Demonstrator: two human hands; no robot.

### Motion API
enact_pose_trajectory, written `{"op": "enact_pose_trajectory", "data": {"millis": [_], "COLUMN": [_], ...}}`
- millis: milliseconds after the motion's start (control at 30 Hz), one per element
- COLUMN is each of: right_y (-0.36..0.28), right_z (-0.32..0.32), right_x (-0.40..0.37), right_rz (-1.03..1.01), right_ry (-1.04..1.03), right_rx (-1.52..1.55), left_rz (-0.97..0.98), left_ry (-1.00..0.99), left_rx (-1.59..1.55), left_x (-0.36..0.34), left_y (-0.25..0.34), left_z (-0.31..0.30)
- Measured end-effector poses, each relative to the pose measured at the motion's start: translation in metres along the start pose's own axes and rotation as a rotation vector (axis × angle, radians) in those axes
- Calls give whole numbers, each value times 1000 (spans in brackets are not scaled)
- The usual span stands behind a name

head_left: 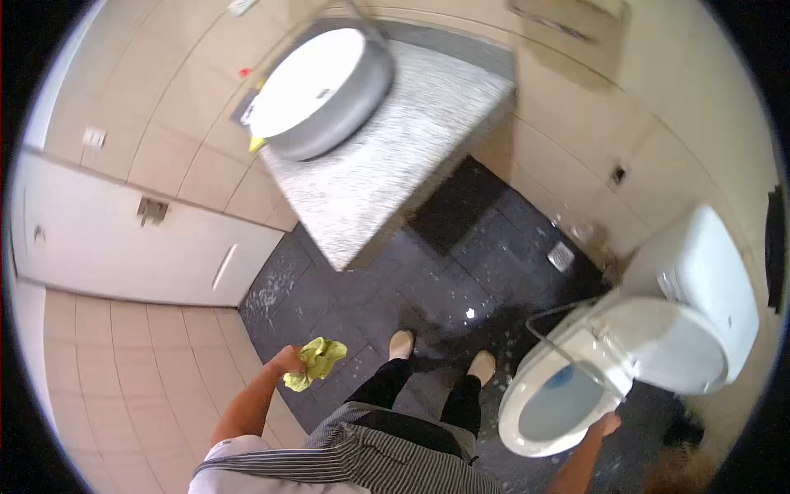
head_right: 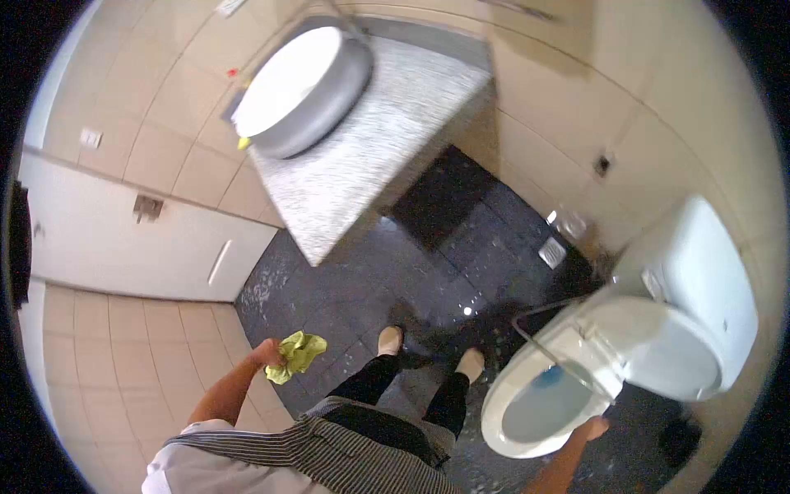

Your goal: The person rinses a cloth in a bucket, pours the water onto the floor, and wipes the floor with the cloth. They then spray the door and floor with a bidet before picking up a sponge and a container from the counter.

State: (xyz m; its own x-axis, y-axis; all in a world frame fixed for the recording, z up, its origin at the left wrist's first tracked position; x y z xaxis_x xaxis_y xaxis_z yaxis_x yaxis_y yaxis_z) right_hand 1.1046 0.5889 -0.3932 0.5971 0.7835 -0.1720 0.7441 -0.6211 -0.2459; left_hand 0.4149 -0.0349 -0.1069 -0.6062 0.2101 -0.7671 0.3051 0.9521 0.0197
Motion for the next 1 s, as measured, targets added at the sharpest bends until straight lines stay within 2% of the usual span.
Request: {"op": "enact_pose_trajectory", "data": {"millis": [33,100,167,233,300,367,433,467,500,533,567,600,633,667,700,733,767,833,900,967,1000], "right_y": [-24,-61,-82,-177,-254,-332,-405,-438,-471,-502,-530,-560,-586,-610,-635,-658,-682,-738,-783,-807,-809], "right_z": [-5,-1,7,-37,-51,-66,-87,-93,-100,-102,-93,-97,-102,-90,-82,-75,-64,-15,15,40,42], "right_x": [-22,-68,-115,-229,-332,-446,-573,-635,-696,-754,-814,-874,-930,-975,-1022,-1063,-1100,-1156,-1192,-1209,-1216], "right_rz": [-321,-947,-84,-83,-314,-572,-799,-896,-1181,-1526,-1687,-1794,-2044,-2122,-2181,-2141,-2268,-2226,-2225,-2201,-2210], "right_ry": [-78,-180,-582,-795,-1088,-1405,-1536,-1652,-1592,-1367,-1369,-1313,-1108,-931,-846,-841,-639,-283,-41,253,230], "right_rx": [-192,-602,481,225,249,308,210,162,111,23,139,155,281,361,513,530,641,434,346,14,12], "left_rz": [-71,-81,-76,-109,-11,-165,-136,-160,-184,-218,-242,-278,-308,-349,-396,-292,-189,-309,-369,-393,-391], "left_ry": [-11,-26,-42,-114,-38,-114,-222,-218,-222,-201,-185,-301,-428,-395,-359,-396,-430,-318,-234,-133,-79], "left_rx": [-95,-139,-183,-146,-102,-230,-253,-403,-552,-485,-407,-454,-484,-550,-618,-623,-632,-816,-973,-1102,-1160], "left_x": [-8,-10,-9,-14,0,-7,-2,-9,-13,-3,8,16,20,23,22,27,33,24,15,4,1], "left_y": [-8,-39,-69,-104,-152,-179,-202,-209,-215,-229,-248,-264,-272,-281,-289,-284,-280,-297,-314,-326,-332], "left_z": [2,16,35,60,113,144,171,173,177,195,224,249,265,275,280,292,296,294,295,287,279]}}
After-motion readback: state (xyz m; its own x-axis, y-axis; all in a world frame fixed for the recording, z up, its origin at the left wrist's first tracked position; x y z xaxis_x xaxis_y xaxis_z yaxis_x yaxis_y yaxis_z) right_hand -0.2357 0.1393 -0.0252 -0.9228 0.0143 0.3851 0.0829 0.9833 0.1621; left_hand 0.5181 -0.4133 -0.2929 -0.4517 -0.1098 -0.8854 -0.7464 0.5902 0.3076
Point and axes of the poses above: each hand's wrist, its own x-axis towards the middle knuckle, its own z-axis out of the palm, y = z × x, the point moved 5 cm from there along x, towards the middle knuckle, and after that the axes turned 5 degrees about z, right-handed, at the moved point
